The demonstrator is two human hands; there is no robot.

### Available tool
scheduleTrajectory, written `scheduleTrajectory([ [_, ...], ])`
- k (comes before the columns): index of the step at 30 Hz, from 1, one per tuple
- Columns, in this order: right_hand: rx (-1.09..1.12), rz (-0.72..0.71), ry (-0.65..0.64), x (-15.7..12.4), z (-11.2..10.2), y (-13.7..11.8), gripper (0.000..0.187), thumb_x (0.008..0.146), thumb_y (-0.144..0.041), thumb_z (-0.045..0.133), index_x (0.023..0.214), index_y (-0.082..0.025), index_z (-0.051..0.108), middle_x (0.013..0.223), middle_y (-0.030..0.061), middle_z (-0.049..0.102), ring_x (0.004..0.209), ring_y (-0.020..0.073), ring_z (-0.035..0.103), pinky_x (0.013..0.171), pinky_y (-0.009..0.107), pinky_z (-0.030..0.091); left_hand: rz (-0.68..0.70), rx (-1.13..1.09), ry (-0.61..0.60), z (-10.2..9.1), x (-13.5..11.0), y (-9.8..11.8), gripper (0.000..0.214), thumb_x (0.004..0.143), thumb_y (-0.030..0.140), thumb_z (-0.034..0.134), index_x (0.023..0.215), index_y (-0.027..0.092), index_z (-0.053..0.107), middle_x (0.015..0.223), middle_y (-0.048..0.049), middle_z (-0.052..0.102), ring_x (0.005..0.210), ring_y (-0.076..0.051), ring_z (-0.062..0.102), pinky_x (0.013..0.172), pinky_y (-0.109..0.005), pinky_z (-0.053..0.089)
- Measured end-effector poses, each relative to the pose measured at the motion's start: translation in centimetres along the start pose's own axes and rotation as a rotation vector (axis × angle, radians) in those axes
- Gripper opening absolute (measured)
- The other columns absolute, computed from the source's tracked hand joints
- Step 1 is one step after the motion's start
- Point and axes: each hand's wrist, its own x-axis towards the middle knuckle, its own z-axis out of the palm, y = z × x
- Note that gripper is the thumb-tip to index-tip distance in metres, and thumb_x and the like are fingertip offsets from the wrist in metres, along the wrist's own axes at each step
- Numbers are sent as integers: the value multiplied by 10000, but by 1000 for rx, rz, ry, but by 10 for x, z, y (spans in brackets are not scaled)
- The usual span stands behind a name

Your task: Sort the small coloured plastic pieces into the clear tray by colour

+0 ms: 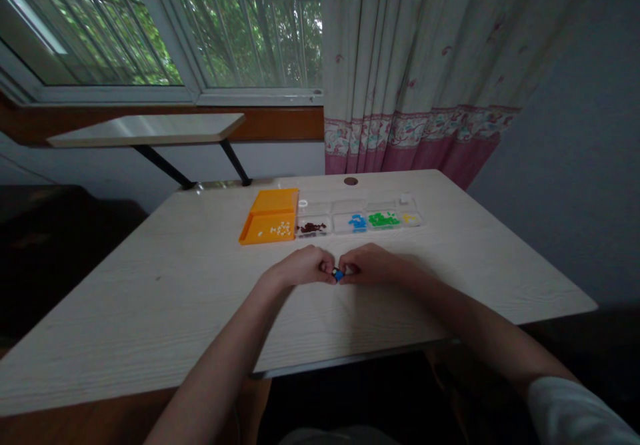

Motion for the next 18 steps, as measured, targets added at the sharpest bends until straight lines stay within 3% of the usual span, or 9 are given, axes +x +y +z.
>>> scheduleTrajectory([
  [18,131,-28,-4,-4,-7,11,168,725,-226,622,887,-220,665,669,-29,605,577,75,514,571,182,339,2,38,34,-1,-1,9,226,666,367,636,628,154,574,548,43,501,507,-73,412,481,-189,227],
])
